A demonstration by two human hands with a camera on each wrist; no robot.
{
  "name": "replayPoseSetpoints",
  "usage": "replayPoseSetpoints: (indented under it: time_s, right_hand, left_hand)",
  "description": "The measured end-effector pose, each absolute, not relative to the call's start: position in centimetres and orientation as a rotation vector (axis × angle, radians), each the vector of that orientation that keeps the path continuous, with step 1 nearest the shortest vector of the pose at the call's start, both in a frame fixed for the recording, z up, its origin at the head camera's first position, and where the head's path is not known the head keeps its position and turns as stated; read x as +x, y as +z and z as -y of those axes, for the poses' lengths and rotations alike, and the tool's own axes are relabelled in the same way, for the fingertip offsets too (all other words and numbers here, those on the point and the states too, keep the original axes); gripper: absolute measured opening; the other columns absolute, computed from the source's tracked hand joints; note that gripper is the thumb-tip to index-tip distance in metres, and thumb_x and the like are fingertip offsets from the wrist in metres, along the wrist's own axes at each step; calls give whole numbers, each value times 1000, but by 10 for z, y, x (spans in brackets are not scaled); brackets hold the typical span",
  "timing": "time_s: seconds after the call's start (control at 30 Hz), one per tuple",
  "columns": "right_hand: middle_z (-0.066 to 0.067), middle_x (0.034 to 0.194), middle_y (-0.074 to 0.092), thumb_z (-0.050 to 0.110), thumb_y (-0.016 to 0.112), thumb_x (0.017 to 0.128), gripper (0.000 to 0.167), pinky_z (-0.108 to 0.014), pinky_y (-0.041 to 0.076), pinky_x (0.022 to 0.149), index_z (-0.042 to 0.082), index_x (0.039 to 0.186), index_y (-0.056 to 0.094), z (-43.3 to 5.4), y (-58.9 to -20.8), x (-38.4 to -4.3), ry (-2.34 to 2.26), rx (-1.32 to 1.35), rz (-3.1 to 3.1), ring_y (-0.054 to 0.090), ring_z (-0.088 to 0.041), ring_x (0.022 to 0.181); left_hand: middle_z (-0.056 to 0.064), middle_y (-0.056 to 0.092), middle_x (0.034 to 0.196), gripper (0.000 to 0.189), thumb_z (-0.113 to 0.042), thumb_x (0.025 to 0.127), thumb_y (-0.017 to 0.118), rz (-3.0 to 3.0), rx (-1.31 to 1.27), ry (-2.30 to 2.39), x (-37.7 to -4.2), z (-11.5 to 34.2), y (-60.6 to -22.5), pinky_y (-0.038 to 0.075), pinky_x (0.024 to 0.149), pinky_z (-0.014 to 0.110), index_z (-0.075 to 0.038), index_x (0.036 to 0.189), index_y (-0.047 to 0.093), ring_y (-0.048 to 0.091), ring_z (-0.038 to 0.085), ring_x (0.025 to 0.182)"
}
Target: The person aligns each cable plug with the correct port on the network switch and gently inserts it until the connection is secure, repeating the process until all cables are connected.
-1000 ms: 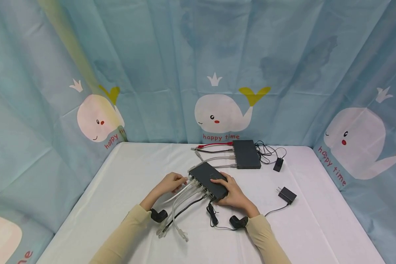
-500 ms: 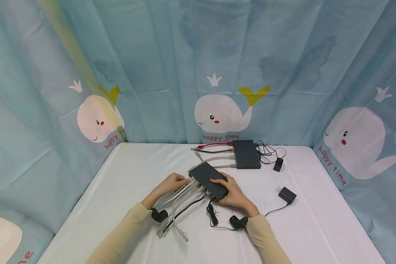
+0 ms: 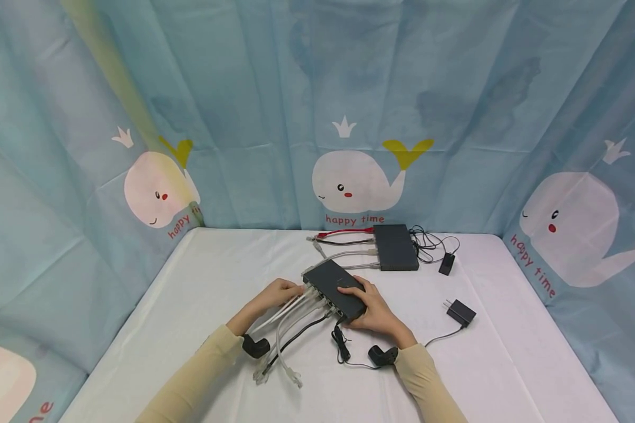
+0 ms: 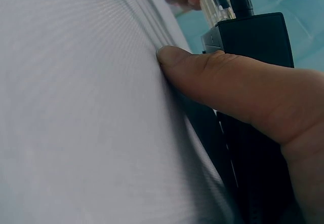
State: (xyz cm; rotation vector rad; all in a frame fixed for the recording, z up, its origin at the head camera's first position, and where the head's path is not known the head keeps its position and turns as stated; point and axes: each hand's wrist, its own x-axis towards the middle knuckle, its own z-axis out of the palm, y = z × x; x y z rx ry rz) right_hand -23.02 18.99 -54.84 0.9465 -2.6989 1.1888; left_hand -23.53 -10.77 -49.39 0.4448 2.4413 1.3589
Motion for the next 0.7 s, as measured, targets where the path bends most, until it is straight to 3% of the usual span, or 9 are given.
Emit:
replayPoseSetpoints:
  time_s: [0.13, 0.23, 0.37, 0.5, 0.6, 0.7]
  right_hand:
    - [-18, 149, 22, 45, 83, 63, 78, -63, 32, 93, 35, 132, 49, -190, -550, -231, 1180, 944, 2705, 26, -41, 131]
    - [-18, 149, 22, 46, 82, 64, 77, -63, 32, 93, 36, 133, 49, -190, -550, -231, 1172, 948, 2712, 27, -41, 131]
    - [-17, 150, 21, 48, 81, 65, 76, -63, 32, 93, 37, 133, 48, -190, -550, -230, 1176, 960, 2714, 26, -40, 131]
    - [-18, 150, 21, 50, 80, 66, 75, -63, 32, 94, 36, 133, 48, -191, -550, -230, 1174, 978, 2703, 25, -40, 132]
    - [-18, 149, 22, 51, 79, 65, 75, -63, 32, 93, 36, 133, 49, -191, -550, -231, 1164, 980, 2694, 26, -39, 132]
    - [-17, 149, 23, 52, 79, 65, 75, -63, 33, 93, 37, 132, 49, -192, -549, -231, 1156, 977, 2693, 26, -39, 132]
  left_hand:
    - [-5, 29, 46, 45, -27, 96, 51, -2449, 453, 1375, -230, 105, -487, 34, 53, 26, 3, 63, 48, 26, 10, 43]
    - [-3, 29, 47, 45, -27, 96, 51, -2410, 450, 1398, -231, 104, -488, 33, 53, 26, 3, 62, 46, 25, 11, 43]
    - [-5, 30, 47, 44, -32, 95, 51, -2358, 442, 1399, -240, 108, -501, 34, 54, 25, -8, 61, 43, 26, 10, 43]
    - [-4, 33, 52, 41, -32, 97, 48, -2330, 463, 1389, -244, 108, -504, 34, 56, 26, -11, 63, 42, 28, 11, 47]
    - [-1, 46, 70, 36, -35, 98, 44, -2250, 459, 1408, -249, 106, -507, 39, 67, 30, -10, 72, 47, 42, 13, 64]
    - [5, 54, 104, 35, -38, 99, 40, -2168, 420, 1415, -253, 105, -509, 42, 86, 38, -8, 92, 56, 50, 18, 99]
